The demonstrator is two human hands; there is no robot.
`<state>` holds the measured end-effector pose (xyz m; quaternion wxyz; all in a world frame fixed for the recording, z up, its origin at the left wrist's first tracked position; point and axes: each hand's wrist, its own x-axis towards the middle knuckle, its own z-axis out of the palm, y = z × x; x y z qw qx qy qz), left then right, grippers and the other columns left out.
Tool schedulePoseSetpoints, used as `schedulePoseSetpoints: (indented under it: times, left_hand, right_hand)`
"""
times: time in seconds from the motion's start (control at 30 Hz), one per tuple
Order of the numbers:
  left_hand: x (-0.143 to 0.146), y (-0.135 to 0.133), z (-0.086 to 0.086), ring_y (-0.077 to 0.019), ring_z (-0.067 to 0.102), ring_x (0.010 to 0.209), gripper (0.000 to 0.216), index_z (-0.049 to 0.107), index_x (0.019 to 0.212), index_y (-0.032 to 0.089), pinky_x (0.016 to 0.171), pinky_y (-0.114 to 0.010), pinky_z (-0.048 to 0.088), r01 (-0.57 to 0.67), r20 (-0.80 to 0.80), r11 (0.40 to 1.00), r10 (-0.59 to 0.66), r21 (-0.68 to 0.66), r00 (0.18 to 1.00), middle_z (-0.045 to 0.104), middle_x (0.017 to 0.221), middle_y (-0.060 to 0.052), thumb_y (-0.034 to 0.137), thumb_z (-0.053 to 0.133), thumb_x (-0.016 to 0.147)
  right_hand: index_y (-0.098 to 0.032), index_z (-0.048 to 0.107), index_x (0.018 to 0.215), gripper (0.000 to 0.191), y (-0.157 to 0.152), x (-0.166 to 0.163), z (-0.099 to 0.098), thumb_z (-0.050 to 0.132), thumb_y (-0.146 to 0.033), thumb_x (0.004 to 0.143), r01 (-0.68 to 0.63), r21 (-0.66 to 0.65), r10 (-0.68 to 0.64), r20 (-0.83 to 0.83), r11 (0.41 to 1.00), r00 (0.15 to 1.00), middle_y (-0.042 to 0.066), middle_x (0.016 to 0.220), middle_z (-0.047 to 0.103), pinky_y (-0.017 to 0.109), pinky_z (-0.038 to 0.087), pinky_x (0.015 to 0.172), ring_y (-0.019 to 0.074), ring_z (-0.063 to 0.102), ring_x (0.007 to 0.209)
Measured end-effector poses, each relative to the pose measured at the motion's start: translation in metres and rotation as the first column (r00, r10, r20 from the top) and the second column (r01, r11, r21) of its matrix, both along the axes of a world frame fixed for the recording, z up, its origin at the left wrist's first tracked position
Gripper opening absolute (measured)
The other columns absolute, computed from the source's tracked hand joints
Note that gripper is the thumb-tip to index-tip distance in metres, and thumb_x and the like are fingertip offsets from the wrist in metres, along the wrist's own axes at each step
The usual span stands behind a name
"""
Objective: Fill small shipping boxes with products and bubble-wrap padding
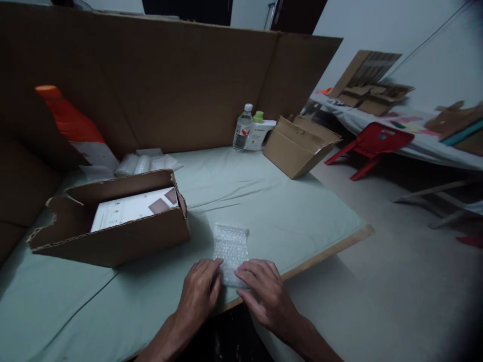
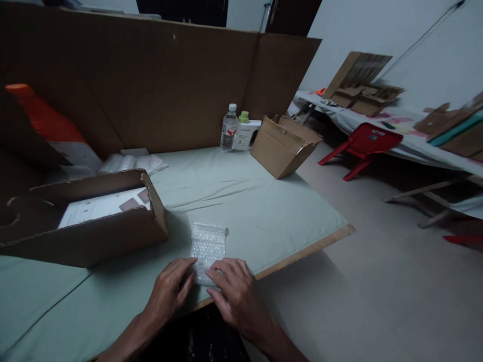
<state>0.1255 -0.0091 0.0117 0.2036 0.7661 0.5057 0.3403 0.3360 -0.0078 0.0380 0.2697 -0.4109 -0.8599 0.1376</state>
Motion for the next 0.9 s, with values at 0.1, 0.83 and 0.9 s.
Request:
schedulePoseSetpoints:
  times: [0.1,0.83,0.9]
  left_hand:
    - [0.001,0.003,-0.001,-0.0259,0.064,0.104,0.031,0.060,0.122,0.017,0.088,-0.042,0.054,-0.067,-0.055,0.992,0.073,0.106,0.996,0.067,0.117,-0.013,0.015,0.051,0.092]
    - [-0.017,0.009,0.026,-0.0260,0.069,0.097,0.034,0.068,0.109,0.018,0.087,-0.040,0.052,0.110,-0.043,0.919,-0.136,-0.378,0.990,0.075,0.105,-0.009,0.009,0.045,0.086]
    - [-0.018,0.013,0.026,-0.0261,0.071,0.098,0.035,0.068,0.111,0.020,0.086,-0.039,0.053,0.078,-0.052,0.906,-0.110,-0.415,0.993,0.075,0.107,-0.008,0.009,0.046,0.086]
  right_hand:
    - [-0.022,0.063,0.116,0.026,0.007,-0.001,-0.008,0.058,-0.013,0.092,-0.015,0.019,0.014,0.043,1.000,0.999,0.010,0.115,0.068,0.047,0.045,0.092,0.0277,0.059,0.109]
    - [-0.024,0.047,0.146,0.048,0.064,0.001,0.014,0.048,-0.041,0.101,-0.085,-0.250,0.090,0.011,0.965,0.996,0.011,0.154,0.045,0.049,0.033,0.114,0.0264,0.039,0.142]
    - [-0.023,0.055,0.137,0.048,0.044,0.004,0.011,0.060,-0.043,0.094,-0.149,-0.207,0.147,-0.025,0.967,0.989,0.012,0.147,0.052,0.047,0.038,0.110,0.0279,0.046,0.135]
